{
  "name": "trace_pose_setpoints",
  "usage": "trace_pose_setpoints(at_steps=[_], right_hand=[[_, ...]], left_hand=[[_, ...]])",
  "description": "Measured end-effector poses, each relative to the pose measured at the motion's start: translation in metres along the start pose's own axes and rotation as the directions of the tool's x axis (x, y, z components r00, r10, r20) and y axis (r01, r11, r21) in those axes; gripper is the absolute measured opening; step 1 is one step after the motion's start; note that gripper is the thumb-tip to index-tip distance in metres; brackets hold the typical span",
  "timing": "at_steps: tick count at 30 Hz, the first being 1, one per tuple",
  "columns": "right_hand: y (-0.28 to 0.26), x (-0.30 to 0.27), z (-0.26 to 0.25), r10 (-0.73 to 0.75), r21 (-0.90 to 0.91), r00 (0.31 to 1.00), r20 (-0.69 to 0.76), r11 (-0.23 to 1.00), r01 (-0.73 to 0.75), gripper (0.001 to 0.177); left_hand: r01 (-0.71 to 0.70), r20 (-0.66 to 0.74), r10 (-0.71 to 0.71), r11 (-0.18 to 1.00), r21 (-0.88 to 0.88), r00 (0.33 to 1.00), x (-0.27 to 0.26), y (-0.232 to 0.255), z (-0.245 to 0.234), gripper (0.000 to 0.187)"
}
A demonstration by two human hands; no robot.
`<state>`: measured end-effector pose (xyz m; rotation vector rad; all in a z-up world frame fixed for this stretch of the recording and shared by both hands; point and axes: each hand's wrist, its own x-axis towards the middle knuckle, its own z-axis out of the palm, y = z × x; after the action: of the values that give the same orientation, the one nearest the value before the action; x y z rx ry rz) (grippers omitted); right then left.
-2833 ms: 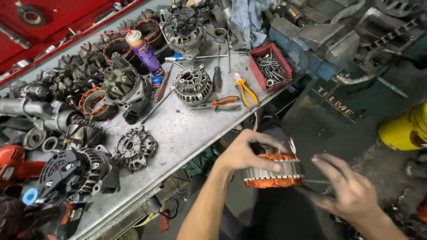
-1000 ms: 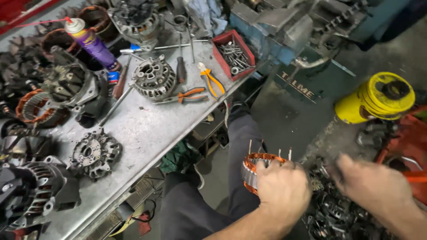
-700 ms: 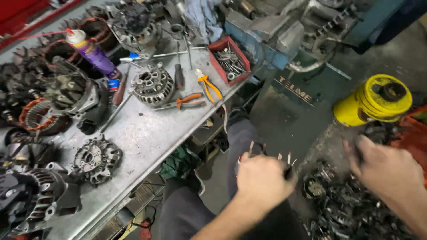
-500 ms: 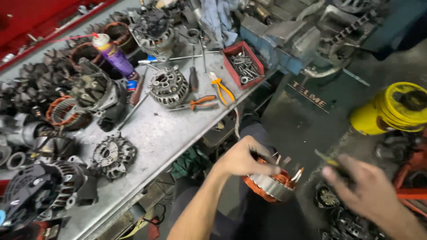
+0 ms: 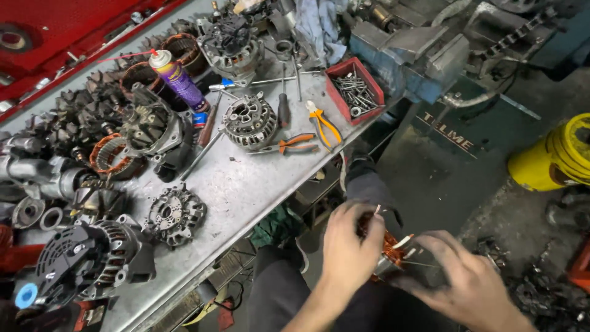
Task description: The person holds a cylindrical electrical component with copper windings and uses a yellow-handled knife to scrape the ends of the wires. The person rotates the component to access different sections while working at a cluttered metal workbench.
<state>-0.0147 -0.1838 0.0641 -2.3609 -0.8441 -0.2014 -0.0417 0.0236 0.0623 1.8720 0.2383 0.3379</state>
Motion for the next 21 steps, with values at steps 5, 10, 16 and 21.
trace_pose_setpoints(at_steps=[5,10,16,21], right_hand=[[0.060,0.017,-0.012,0.042,0.021,0.996,0.081,0.999,-0.044,0.052],[0.036,0.071,-0.021,0.039,0.085,0.989,0.142,0.995,-0.051,0.033],[0.022,0.094,-0.012,-0.203,0.277,0.964,0.170,0.949,0.151,0.028],[0.021,0.101,-0.001,-0.201,0.326,0.957,0.208,0.937,0.126,0.026]], left_hand=[[-0.144,-0.032,0.142,0.985,-0.098,0.989,0.015,-0.024,-0.006,0.019],[-0.334,0.245,0.356,0.934,-0.128,0.902,0.046,-0.022,-0.031,0.020],[-0.037,-0.084,0.045,0.994,0.104,0.995,0.014,-0.011,-0.004,0.020],[-0.178,-0.036,0.181,0.982,0.067,0.983,0.011,-0.010,-0.012,0.018]])
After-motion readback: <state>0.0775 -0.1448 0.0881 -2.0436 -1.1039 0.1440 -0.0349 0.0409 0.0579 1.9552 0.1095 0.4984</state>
